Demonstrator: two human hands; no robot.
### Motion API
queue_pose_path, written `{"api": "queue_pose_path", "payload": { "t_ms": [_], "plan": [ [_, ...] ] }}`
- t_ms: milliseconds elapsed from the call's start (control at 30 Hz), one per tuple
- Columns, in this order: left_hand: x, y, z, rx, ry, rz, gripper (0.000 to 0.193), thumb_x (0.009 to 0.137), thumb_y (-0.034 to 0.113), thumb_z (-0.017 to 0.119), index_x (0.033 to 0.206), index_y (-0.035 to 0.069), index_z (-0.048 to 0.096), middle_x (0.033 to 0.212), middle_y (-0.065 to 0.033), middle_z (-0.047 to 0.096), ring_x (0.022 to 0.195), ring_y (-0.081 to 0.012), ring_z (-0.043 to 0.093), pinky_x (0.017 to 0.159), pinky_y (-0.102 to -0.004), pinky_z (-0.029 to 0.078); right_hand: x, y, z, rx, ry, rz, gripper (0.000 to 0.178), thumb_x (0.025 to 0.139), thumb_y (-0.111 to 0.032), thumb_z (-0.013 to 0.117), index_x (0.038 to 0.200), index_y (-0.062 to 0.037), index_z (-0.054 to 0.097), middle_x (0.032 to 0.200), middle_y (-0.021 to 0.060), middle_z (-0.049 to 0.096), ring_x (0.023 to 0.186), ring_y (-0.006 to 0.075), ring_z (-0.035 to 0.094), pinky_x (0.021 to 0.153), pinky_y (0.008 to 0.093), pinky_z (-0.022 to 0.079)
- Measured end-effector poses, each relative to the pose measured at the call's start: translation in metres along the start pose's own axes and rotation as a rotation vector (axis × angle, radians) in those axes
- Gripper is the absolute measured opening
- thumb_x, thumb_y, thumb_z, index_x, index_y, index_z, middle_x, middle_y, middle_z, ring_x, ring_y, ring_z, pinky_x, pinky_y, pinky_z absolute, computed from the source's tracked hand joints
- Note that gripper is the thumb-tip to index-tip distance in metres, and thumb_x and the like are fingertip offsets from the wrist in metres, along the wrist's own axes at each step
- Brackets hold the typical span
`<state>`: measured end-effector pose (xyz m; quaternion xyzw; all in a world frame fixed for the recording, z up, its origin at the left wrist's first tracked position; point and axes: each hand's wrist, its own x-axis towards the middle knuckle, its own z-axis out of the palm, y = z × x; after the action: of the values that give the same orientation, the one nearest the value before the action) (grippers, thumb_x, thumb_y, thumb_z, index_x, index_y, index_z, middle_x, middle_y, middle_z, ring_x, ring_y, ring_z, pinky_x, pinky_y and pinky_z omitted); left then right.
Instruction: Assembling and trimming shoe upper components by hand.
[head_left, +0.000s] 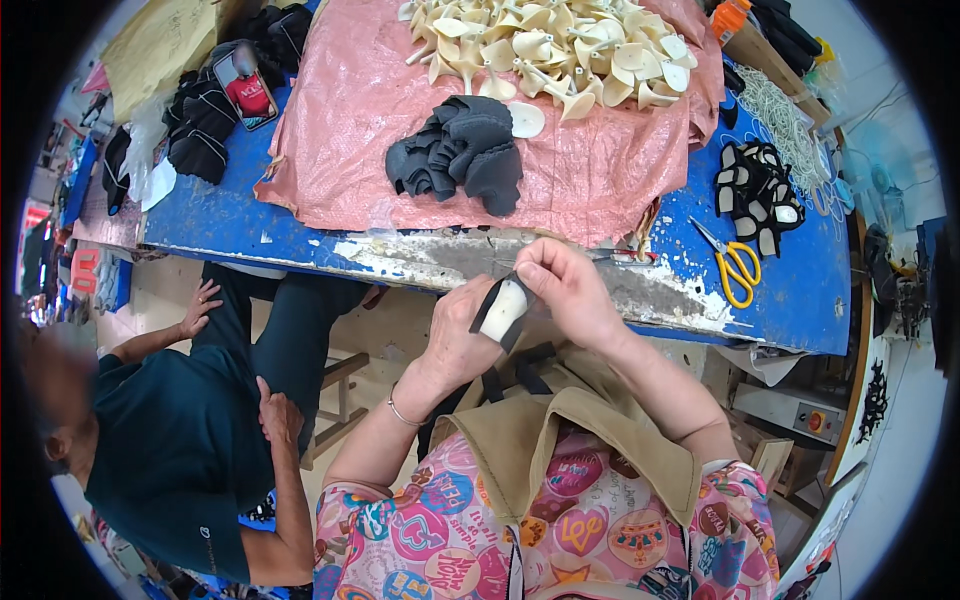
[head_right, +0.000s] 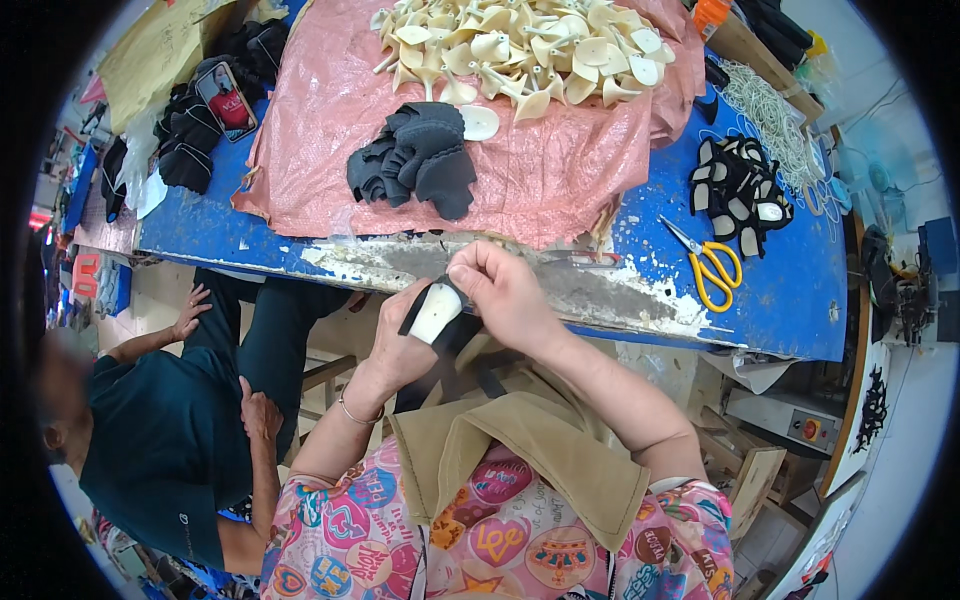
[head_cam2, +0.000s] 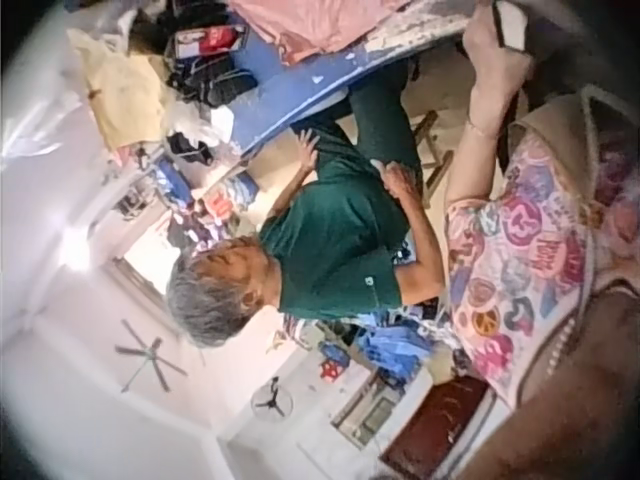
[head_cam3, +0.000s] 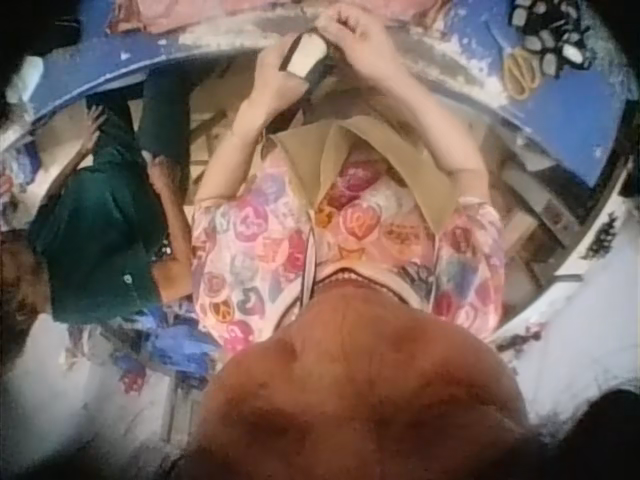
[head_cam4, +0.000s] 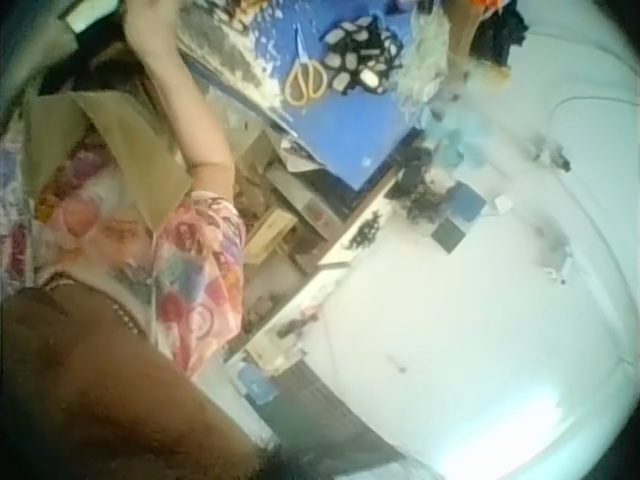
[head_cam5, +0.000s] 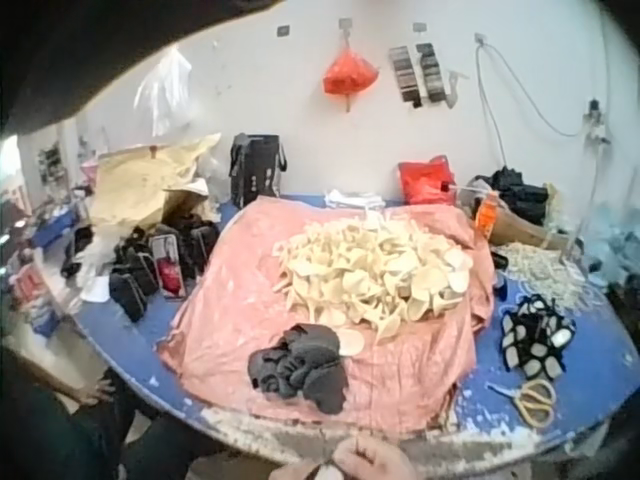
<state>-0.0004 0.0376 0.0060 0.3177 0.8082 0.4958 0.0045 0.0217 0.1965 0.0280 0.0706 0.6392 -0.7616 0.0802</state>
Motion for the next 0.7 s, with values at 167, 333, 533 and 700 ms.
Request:
{"api": "queue_pose_path", "payload": {
  "t_ms": [167,333,533,700],
  "plan": [
    [-0.006,-0.003,-0.002,-0.197,-0.086,-0.107,0.014,0.072,0.008,0.068,0.080,0.002,0.058,0.071,-0.0133,0.058,0.064,-0.0292,0.058,0.058,-0.0349,0.047,0.005,0.023,-0.010,0.280,-0.156,0.040,0.021,0.091,-0.026,0.055,0.086,-0.0057,0.059,0.086,-0.0006,0.057,0.074,0.0061,0.051,0.069,0.0225,0.042],
    [-0.005,0.018,-0.010,-0.381,-0.370,-0.208,0.017,0.080,0.013,0.069,0.088,0.002,0.059,0.075,-0.0057,0.060,0.067,-0.0185,0.059,0.063,-0.0307,0.048,0.002,0.020,0.006,0.368,-0.428,0.059,0.053,0.094,-0.044,0.040,0.111,0.0032,0.059,0.126,0.0165,0.050,0.117,0.0235,0.047,0.099,0.0360,0.035],
    [-0.024,0.019,-0.008,-0.547,-0.361,0.039,0.023,0.075,0.007,0.071,0.095,0.004,0.059,0.084,-0.0021,0.059,0.079,-0.0131,0.056,0.067,-0.0284,0.046,0.008,0.007,0.015,0.242,-0.854,-0.129,0.057,0.096,-0.043,0.030,0.122,0.0015,0.053,0.131,0.0155,0.047,0.124,0.0256,0.041,0.104,0.0360,0.030],
    [-0.020,0.022,-0.018,-0.596,-0.650,-0.232,0.024,0.077,0.006,0.068,0.100,0.006,0.061,0.088,0.0001,0.060,0.081,-0.0109,0.056,0.065,-0.0267,0.044,0.020,-0.011,0.009,-0.220,-0.979,-0.002,0.041,0.095,-0.029,0.041,0.124,-0.0012,0.052,0.125,0.0110,0.054,0.116,0.0201,0.048,0.100,0.0300,0.035]
  ]
}}
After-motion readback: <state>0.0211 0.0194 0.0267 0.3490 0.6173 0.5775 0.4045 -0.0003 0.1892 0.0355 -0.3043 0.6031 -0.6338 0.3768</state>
